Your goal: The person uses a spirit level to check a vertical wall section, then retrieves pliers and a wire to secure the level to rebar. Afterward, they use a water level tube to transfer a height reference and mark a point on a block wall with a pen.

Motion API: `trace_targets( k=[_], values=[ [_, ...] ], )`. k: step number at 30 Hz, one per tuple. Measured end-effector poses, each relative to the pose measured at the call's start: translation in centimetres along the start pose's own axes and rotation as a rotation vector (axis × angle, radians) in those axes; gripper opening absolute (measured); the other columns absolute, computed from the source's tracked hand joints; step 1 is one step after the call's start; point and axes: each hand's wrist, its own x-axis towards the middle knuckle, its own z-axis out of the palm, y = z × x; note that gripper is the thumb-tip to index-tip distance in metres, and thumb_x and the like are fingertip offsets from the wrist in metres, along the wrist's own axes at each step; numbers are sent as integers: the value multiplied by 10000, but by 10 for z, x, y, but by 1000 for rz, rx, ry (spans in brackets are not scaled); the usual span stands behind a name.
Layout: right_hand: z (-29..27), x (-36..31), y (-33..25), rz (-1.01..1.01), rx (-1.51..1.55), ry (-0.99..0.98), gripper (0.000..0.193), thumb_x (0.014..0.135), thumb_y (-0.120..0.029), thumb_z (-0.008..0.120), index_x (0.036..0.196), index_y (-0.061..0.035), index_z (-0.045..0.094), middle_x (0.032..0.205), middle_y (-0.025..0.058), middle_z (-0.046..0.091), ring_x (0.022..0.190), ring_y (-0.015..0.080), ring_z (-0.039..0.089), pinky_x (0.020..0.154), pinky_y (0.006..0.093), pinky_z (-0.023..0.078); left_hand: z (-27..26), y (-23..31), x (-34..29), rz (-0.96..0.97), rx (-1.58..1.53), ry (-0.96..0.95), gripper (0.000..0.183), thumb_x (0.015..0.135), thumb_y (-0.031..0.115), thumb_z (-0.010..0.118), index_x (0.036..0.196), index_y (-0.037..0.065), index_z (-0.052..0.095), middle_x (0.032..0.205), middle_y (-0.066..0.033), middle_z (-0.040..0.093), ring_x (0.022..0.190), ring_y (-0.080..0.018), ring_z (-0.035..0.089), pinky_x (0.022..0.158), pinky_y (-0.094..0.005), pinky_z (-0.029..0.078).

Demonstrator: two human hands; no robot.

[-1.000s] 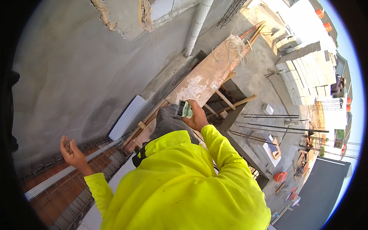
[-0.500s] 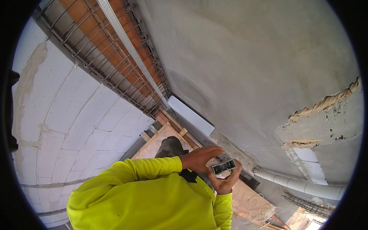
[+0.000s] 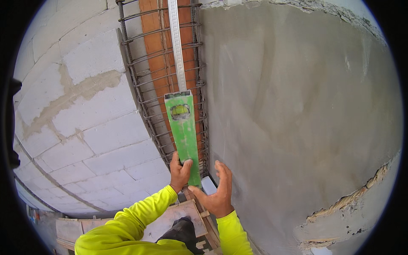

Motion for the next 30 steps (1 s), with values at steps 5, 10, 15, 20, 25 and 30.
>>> trace_targets(
  k=[5, 10, 15, 20, 25, 30],
  values=[
    [-4, -74, 40, 400, 66, -13, 719, 780, -47, 774, 1394, 21, 405, 1302, 141, 457, 1022, 193, 590, 831, 319, 502, -19, -15, 185, 129, -108, 151, 272, 939, 123, 588, 1180, -3, 568, 899, -28, 605, 752, -94, 522, 681, -263, 449],
    [-16, -158, 80, 560, 13, 54, 612, 773, -89, 786, 1300, 27, 498, 1262, 156, 506, 887, 213, 634, 745, 315, 518, -19, -20, 284, 242, -55, 273, 396, 930, 112, 593, 1305, -13, 558, 1011, -96, 646, 803, -141, 564, 733, -293, 476],
    [-19, -216, 106, 516, -172, -11, 628, 887, -87, 689, 1446, -32, 407, 1098, 88, 575, 858, 154, 636, 674, 277, 548, -11, -27, 329, 370, 119, 412, 520, 917, 114, 618, 1417, 26, 505, 1094, -148, 607, 895, -222, 602, 804, -330, 492],
    [-26, -237, 105, 534, -240, -17, 566, 878, -52, 670, 1398, -4, 451, 1097, 91, 573, 844, 153, 636, 657, 278, 538, -9, -29, 350, 448, 246, 495, 536, 913, 124, 624, 1428, 39, 502, 1073, -172, 590, 944, -294, 606, 862, -381, 481],
    [-31, -239, 100, 555, -235, -9, 519, 874, -42, 655, 1363, -5, 486, 1107, 99, 575, 823, 160, 631, 656, 278, 532, -2, -37, 354, 477, 239, 519, 522, 909, 120, 634, 1411, 31, 520, 1038, -169, 605, 945, -297, 619, 847, -387, 486],
    [-38, -239, 105, 522, -265, -11, 487, 864, -37, 653, 1332, -10, 518, 1114, 99, 572, 809, 167, 627, 643, 277, 520, 4, -38, 358, 432, 291, 525, 522, 903, 114, 645, 1405, 30, 528, 1038, -164, 608, 938, -295, 625, 835, -390, 487]
  ],
)
